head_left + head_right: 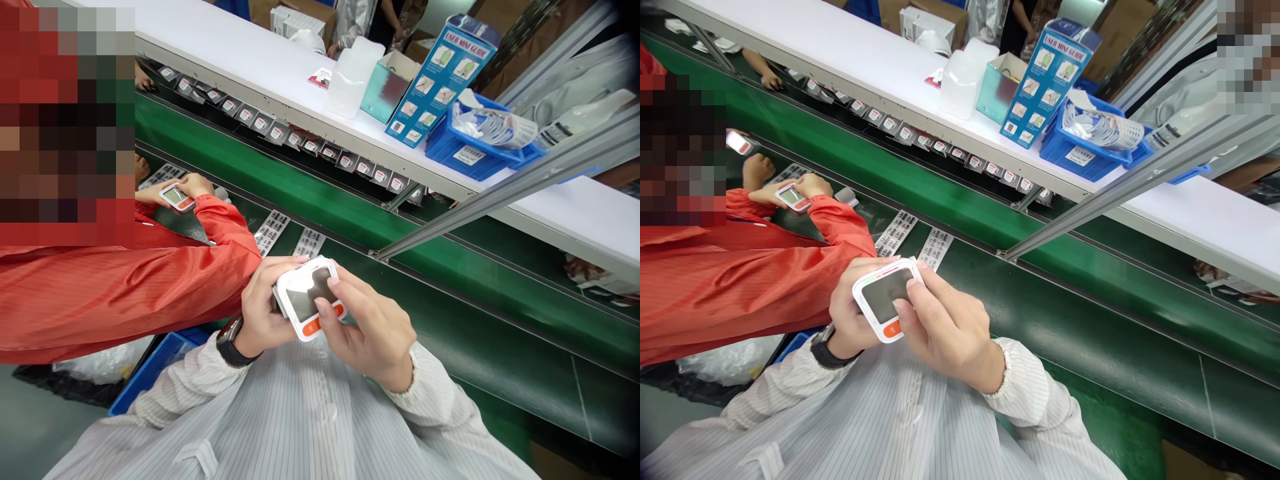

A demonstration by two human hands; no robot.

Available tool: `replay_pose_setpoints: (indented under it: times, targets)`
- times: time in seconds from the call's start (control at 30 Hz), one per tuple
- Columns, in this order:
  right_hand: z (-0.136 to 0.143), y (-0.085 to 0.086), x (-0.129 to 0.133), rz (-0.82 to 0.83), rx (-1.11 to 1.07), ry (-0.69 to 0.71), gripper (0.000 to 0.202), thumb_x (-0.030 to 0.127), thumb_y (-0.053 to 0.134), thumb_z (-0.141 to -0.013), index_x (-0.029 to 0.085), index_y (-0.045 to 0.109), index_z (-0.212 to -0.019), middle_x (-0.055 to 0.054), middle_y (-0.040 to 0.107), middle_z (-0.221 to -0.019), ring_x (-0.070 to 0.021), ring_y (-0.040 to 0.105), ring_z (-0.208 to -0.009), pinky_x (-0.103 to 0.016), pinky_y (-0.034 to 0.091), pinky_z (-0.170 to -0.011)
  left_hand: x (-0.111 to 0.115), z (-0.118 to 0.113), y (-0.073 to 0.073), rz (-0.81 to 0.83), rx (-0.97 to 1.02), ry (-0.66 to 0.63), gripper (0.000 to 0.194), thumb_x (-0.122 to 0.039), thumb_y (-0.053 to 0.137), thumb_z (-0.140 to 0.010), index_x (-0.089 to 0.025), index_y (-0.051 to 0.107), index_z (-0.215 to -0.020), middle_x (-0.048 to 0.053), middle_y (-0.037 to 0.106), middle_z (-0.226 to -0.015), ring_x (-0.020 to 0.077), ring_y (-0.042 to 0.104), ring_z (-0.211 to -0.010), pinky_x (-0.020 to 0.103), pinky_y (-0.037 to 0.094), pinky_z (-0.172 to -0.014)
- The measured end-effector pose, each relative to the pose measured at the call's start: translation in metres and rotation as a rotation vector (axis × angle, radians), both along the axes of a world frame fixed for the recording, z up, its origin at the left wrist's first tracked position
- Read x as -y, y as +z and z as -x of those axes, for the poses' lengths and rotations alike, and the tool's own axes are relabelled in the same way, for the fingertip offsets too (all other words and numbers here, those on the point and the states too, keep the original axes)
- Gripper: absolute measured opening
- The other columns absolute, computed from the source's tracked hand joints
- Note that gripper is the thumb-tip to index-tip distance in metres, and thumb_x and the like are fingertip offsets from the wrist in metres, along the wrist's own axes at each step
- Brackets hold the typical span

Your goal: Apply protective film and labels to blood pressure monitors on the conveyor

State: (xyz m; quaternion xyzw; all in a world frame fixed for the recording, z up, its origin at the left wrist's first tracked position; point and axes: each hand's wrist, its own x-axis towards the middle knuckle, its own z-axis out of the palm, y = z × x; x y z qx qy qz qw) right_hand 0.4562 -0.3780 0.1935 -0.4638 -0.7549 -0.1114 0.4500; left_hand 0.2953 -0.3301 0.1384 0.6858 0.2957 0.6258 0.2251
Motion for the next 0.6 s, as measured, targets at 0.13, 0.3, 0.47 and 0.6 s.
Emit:
replay_pose_setpoints:
  times: [0.13,0.3,0.47,0.6]
  targets:
    - [-0.003,0.001,-0.009,0.093,-0.055,-0.025,0.049,0.022,0.072,-0.093,0.024,0.059,-0.140,-0.004,0.080,-0.116,-0.0172,0.080,-0.085,-0.025,0.066,-0.070,-0.001,0.001,-0.004,0.089,-0.022,-0.013,0.061,-0.032,0.091,-0.070,-0.023,0.062,-0.123,0.010,0.073,-0.122,0.0267,0.074,-0.104,0.041,0.063,-0.088]
    - [-0.014,0.008,-0.027,0.304,-0.044,0.070,0.026,0.019,0.063,-0.100,0.024,0.062,-0.125,-0.002,0.079,-0.108,-0.0122,0.077,-0.077,-0.021,0.060,-0.063,-0.003,0.000,-0.007,0.142,-0.086,-0.012,0.058,-0.021,0.086,-0.070,-0.022,0.062,-0.123,0.010,0.072,-0.122,0.0257,0.072,-0.106,0.039,0.061,-0.092]
    - [-0.022,0.011,-0.040,0.385,-0.068,0.140,0.013,0.018,0.060,-0.101,0.023,0.065,-0.112,0.001,0.077,-0.098,-0.0106,0.074,-0.074,-0.020,0.058,-0.065,-0.004,-0.002,-0.008,0.157,-0.125,-0.014,0.057,-0.014,0.082,-0.071,-0.022,0.061,-0.124,0.010,0.071,-0.121,0.0248,0.071,-0.108,0.038,0.060,-0.094]
    - [-0.025,0.007,-0.048,0.435,-0.058,0.179,0.010,0.018,0.055,-0.103,0.023,0.063,-0.104,0.001,0.073,-0.090,-0.0104,0.068,-0.072,-0.020,0.054,-0.063,-0.005,-0.003,-0.012,0.179,-0.156,-0.010,0.057,-0.011,0.078,-0.071,-0.023,0.061,-0.124,0.010,0.071,-0.122,0.0253,0.070,-0.109,0.039,0.059,-0.096]
